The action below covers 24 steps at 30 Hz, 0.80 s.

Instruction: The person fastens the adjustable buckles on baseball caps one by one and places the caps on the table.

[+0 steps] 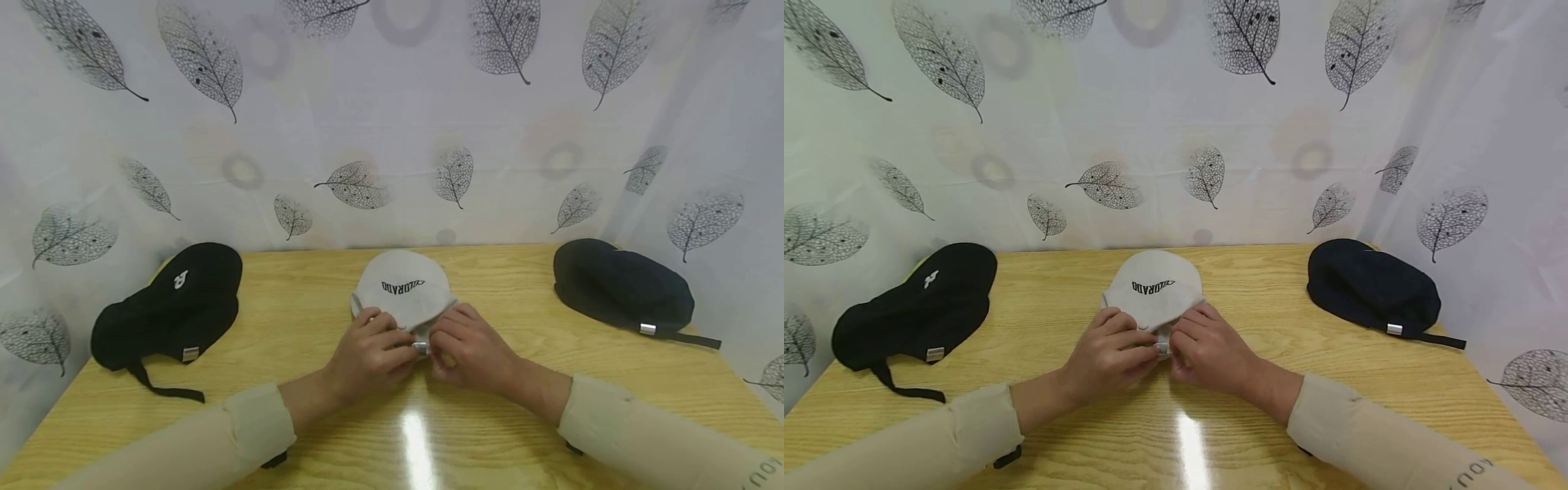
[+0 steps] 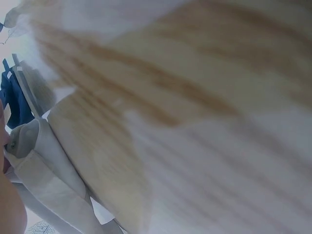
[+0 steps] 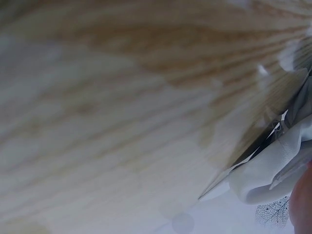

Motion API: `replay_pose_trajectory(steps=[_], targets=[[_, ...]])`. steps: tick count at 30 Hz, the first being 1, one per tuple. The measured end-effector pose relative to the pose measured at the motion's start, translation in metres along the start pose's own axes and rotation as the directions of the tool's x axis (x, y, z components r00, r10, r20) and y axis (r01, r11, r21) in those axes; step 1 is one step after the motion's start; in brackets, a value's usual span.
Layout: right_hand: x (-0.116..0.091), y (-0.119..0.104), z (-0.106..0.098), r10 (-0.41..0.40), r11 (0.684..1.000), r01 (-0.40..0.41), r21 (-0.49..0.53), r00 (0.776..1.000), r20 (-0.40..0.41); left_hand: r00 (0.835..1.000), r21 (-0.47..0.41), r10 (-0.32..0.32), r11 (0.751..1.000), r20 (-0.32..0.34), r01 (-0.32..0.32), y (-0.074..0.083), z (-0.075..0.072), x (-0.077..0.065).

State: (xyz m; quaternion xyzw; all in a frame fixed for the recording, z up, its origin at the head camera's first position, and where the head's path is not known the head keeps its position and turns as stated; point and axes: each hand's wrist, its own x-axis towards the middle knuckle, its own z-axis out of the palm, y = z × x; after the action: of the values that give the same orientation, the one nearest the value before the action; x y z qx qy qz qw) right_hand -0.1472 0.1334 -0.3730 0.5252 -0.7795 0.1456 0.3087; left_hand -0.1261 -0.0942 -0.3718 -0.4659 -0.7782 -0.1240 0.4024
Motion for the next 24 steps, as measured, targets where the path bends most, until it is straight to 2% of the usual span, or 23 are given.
replay_pose_trajectory(steps=[11, 18, 24], targets=[[-0.0001, 0.0000, -0.0021, 0.015, 0.999, -0.015, 0.029, 1.000, -0.018, 0.999, -0.063, -0.044, 0.997, -0.003, 0.044, 0.0004, 0.0003, 0.0008], [0.0002, -0.0010, -0.0009, 0.016, 0.999, -0.014, 0.049, 0.999, -0.038, 0.999, -0.095, -0.051, 0.994, -0.016, 0.049, 0.0006, -0.0002, 0.0010], [0.0011, 0.0000, 0.0010, 0.028, 0.997, -0.020, 0.078, 0.995, -0.094, 0.992, -0.083, -0.121, 0.989, 0.045, 0.125, 0.0001, -0.0025, -0.0011]])
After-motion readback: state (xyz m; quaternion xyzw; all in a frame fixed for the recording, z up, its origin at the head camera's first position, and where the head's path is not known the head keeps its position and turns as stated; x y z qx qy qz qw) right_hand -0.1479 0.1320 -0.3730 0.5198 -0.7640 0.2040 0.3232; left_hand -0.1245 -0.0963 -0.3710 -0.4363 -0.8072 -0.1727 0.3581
